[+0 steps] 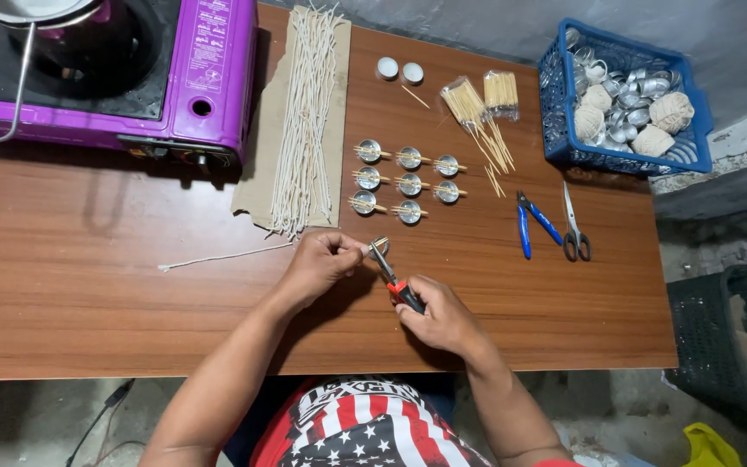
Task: Assembling candle wicks by threading cotton wicks through metal tabs and crimping them with pliers.
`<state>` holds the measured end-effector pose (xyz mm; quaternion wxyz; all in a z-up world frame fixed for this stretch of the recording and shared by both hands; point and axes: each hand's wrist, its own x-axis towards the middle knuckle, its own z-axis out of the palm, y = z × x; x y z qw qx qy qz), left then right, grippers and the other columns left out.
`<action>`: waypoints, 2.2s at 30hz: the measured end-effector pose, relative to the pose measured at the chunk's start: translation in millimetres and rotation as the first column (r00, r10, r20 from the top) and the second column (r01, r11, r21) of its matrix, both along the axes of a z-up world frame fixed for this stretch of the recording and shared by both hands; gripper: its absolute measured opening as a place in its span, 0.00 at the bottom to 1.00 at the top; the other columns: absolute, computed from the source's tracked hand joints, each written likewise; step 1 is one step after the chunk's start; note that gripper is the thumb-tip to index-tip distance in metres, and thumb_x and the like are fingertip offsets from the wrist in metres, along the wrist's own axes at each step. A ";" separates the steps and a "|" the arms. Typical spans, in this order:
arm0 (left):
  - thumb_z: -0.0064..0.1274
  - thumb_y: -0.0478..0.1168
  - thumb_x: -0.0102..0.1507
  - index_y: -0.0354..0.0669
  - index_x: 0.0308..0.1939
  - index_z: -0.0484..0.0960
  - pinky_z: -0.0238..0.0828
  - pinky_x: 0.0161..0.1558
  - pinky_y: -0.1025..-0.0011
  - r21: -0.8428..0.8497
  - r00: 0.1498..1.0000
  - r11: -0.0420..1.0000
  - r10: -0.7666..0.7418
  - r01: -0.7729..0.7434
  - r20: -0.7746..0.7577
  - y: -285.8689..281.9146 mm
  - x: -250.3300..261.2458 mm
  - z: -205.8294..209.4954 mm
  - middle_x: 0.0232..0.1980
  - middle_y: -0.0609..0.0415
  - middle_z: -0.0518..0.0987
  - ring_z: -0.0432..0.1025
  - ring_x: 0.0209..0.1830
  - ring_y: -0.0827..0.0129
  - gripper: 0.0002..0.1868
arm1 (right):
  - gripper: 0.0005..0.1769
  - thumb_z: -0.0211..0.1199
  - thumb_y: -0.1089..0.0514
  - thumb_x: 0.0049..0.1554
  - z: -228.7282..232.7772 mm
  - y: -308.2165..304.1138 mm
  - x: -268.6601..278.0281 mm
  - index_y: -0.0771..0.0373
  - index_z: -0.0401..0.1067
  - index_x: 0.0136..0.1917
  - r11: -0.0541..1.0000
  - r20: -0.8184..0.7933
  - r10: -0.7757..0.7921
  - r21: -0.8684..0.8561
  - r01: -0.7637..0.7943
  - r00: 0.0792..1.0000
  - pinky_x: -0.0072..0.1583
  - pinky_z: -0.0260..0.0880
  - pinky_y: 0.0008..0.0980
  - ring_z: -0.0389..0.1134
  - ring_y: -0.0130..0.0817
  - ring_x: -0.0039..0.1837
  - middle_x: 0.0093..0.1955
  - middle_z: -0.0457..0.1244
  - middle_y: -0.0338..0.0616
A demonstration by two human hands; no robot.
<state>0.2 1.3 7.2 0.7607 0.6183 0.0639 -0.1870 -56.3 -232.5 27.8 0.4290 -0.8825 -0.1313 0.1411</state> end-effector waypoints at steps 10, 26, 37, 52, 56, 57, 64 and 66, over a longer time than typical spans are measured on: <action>0.60 0.34 0.56 0.31 0.39 0.87 0.62 0.21 0.84 -0.018 1.000 1.000 0.017 -0.017 0.016 -4.4 2.6 -9.8 0.17 0.54 0.75 0.67 0.18 0.80 0.10 | 0.10 0.68 0.59 0.49 -1.2 -1.9 1.1 0.61 0.67 0.36 0.999 0.028 0.014 0.033 -0.015 1.000 0.40 0.66 0.40 0.65 0.47 0.37 0.32 0.60 0.51; 0.61 0.34 0.57 0.31 0.39 0.87 0.58 0.19 0.85 -0.025 0.998 0.999 0.028 -0.026 0.047 -3.4 -3.6 1.8 0.15 0.55 0.73 0.64 0.16 0.82 0.09 | 0.09 0.68 0.63 0.47 9.3 5.5 -9.6 0.62 0.67 0.35 0.983 0.074 0.069 0.168 -0.081 0.995 0.44 0.69 0.39 0.69 0.49 0.42 0.39 0.65 0.52; 0.60 0.33 0.57 0.29 0.37 0.86 0.62 0.20 0.84 -0.031 0.999 0.999 0.033 -0.033 0.010 -4.5 -21.1 -7.9 0.16 0.53 0.73 0.66 0.17 0.78 0.09 | 0.05 0.66 0.66 0.46 -5.3 -0.1 -24.8 0.62 0.71 0.35 0.973 0.054 0.048 0.223 -0.059 0.997 0.45 0.71 0.37 0.71 0.44 0.43 0.39 0.68 0.48; 0.59 0.33 0.56 0.28 0.36 0.86 0.64 0.21 0.84 -0.029 0.998 0.998 0.061 -0.060 0.026 -2.6 -41.3 -7.0 0.18 0.53 0.73 0.67 0.18 0.77 0.09 | 0.05 0.65 0.66 0.45 13.5 12.5 -47.6 0.63 0.71 0.36 0.975 0.008 0.019 0.221 -0.021 1.000 0.45 0.71 0.36 0.72 0.41 0.43 0.38 0.69 0.48; 0.59 0.32 0.56 0.27 0.36 0.86 0.65 0.21 0.82 -0.015 0.997 0.998 0.066 -0.066 0.034 -1.9 -48.9 -3.9 0.18 0.52 0.73 0.69 0.18 0.76 0.09 | 0.02 0.63 0.66 0.46 16.3 13.5 -54.7 0.63 0.72 0.36 0.979 -0.101 -0.035 0.198 0.055 0.994 0.45 0.71 0.34 0.70 0.35 0.41 0.36 0.71 0.47; 0.60 0.31 0.56 0.27 0.36 0.86 0.66 0.20 0.81 -0.012 0.997 0.998 0.062 -0.061 0.043 -1.4 -50.6 -4.3 0.17 0.52 0.73 0.69 0.18 0.76 0.08 | 0.02 0.63 0.66 0.46 16.1 13.1 -55.1 0.63 0.73 0.36 0.981 -0.136 -0.060 0.177 0.084 0.989 0.44 0.71 0.33 0.71 0.35 0.40 0.35 0.72 0.46; 0.60 0.32 0.56 0.29 0.33 0.86 0.63 0.21 0.81 -0.027 0.992 0.993 0.113 -0.112 0.062 3.4 -58.1 -0.7 0.16 0.54 0.72 0.67 0.18 0.77 0.06 | 0.06 0.65 0.65 0.46 20.7 19.0 -57.5 0.62 0.68 0.35 0.978 0.001 0.076 0.193 -0.075 0.997 0.43 0.69 0.37 0.69 0.41 0.42 0.37 0.67 0.54; 0.59 0.32 0.55 0.28 0.35 0.85 0.61 0.21 0.82 -0.035 0.992 0.994 0.105 -0.102 0.069 4.9 -63.3 1.9 0.16 0.55 0.71 0.66 0.18 0.78 0.07 | 0.03 0.61 0.67 0.45 1.0 14.8 -61.8 0.63 0.69 0.33 0.970 -0.143 -0.021 0.237 0.055 0.989 0.44 0.69 0.30 0.70 0.33 0.41 0.35 0.71 0.46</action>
